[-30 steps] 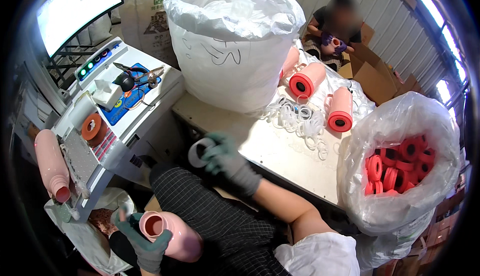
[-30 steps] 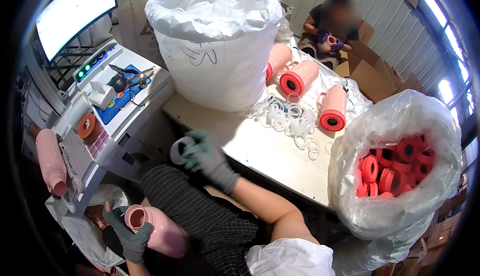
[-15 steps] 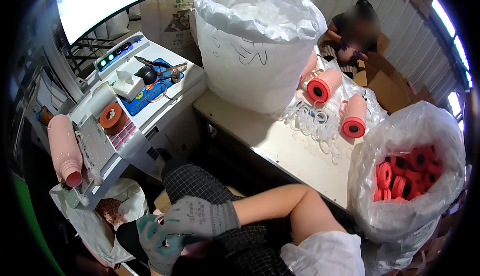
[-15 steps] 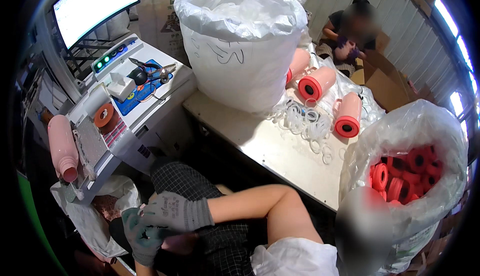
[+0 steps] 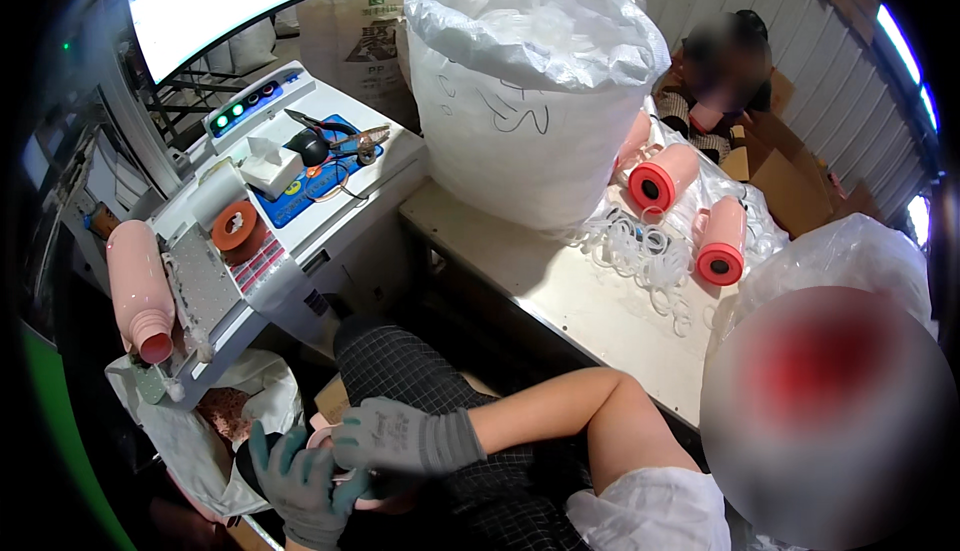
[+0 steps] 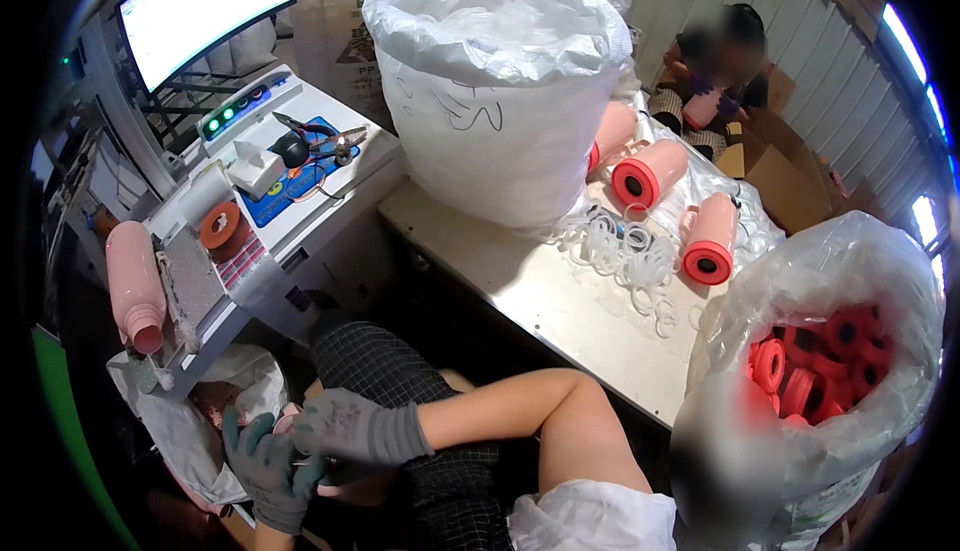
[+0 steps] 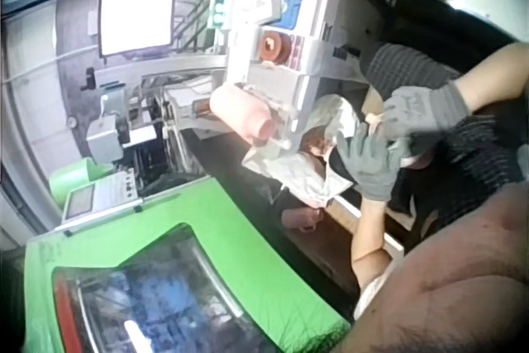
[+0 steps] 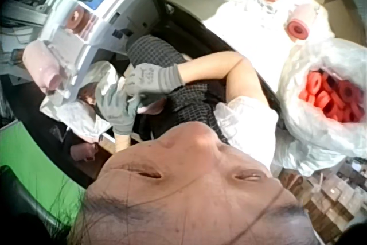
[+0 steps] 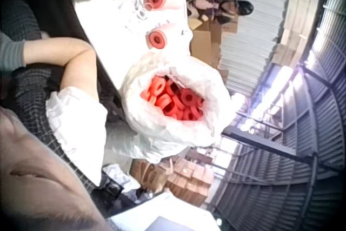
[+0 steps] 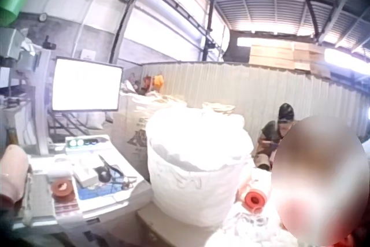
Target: The person assembles pink water bottles by hand. They pick up a bottle, wipe its surface, insert a red cap, and place the finished bottle on a nearby table. The process is repeated for multiple bottles.
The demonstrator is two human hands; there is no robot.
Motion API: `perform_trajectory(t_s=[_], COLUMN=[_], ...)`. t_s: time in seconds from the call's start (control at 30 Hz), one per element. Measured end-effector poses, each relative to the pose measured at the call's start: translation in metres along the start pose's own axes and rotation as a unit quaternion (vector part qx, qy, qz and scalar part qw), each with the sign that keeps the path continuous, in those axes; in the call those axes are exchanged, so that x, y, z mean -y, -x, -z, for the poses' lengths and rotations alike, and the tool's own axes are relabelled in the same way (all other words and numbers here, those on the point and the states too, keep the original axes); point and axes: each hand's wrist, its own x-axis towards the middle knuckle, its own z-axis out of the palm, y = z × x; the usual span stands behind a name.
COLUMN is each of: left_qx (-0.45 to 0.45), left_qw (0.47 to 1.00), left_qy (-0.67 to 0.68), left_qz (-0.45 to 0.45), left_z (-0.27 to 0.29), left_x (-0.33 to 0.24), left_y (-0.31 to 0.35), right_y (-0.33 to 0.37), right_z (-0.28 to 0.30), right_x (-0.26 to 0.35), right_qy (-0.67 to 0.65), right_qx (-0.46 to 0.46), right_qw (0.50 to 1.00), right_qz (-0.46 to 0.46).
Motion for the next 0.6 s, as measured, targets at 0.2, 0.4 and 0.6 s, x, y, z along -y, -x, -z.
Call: perform_trajectory(t_s=[0.2,0.4,0.6], left_qx=[0.096,0.203,0.404], left_qw=[0.994,0.971,0.914], left_qy=[-0.029,-0.120,0.022], left_qz=[0.044,-0.042,0.014], left_z=[0.002,0.028,0.022], left_x=[0.012,0.019,0.032], left_y=[-0.010,-0.055,-0.067], right_y=[0.023,-0.005,-0.008], right_z=[-0.090,-0.017,0.008], right_x=[-0.007,0.006,-0.003], right_qy=[0.078,0.075,-0.038], right_qx=[-0.106,0.010,0.051], right_qw=[0.977,0.996,0.998], right_qz=[-0.166,-0.055,0.001])
